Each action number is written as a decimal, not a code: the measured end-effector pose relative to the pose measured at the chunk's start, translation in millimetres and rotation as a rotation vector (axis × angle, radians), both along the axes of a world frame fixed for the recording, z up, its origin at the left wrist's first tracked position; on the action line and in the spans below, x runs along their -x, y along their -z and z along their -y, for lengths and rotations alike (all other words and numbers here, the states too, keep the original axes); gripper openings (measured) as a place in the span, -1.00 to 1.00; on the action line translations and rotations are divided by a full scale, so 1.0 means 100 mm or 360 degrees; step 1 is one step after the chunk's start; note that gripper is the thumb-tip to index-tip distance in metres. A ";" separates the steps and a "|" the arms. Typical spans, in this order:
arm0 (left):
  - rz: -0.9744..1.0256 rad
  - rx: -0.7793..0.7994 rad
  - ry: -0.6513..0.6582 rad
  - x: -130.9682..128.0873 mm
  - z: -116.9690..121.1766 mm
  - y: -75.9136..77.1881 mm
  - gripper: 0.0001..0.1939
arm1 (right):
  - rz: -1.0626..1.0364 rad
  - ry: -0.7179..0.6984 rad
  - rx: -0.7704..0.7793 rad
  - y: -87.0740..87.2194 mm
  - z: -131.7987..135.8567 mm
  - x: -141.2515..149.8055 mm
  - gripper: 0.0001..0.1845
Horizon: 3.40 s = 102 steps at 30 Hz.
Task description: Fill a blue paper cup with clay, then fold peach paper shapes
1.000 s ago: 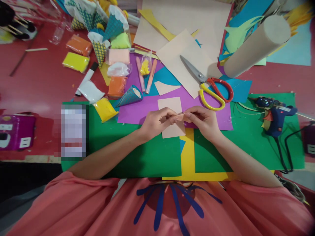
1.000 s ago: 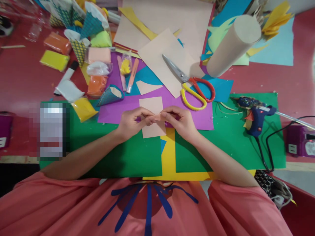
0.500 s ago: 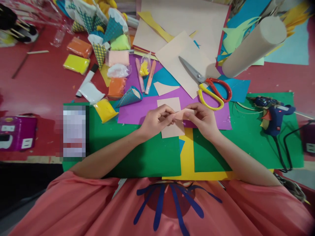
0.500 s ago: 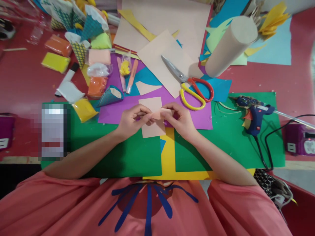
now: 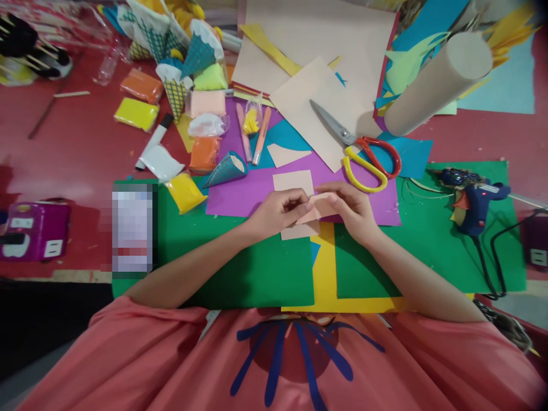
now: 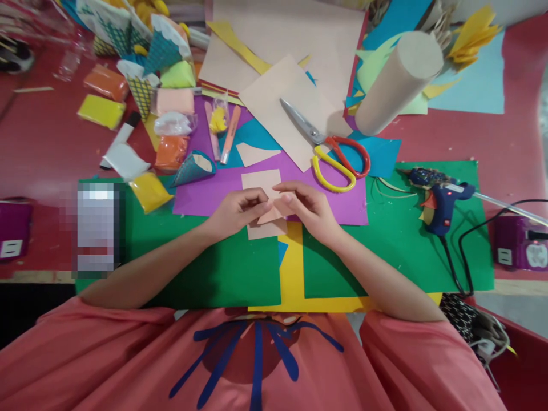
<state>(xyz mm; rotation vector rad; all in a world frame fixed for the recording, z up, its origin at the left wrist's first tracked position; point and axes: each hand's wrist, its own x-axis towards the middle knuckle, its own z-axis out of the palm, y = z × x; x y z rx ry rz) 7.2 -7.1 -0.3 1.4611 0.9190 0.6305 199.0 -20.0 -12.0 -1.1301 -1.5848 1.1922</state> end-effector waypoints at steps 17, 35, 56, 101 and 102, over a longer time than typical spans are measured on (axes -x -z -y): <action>0.0312 0.0270 -0.0155 -0.10 -0.11 0.09 -0.59 | -0.0325 -0.0103 0.0022 0.04 -0.04 -0.02 -0.52; 0.0174 -0.0097 -0.0075 -0.05 -0.05 0.13 -0.59 | -0.0095 -0.0176 -0.0222 0.04 -0.04 -0.03 -0.74; 0.0239 -0.0237 -0.0223 -0.05 -0.04 0.15 -0.56 | 0.0061 -0.0234 -0.0352 0.02 -0.02 -0.02 -0.61; 0.0079 -0.0556 -0.0401 0.01 -0.02 0.22 -0.75 | -0.0407 0.0076 0.0152 0.08 -0.06 0.02 -0.54; 0.0087 -0.0607 -0.0400 0.02 -0.02 0.22 -0.77 | -0.0382 0.0025 0.0205 0.06 -0.05 0.01 -0.53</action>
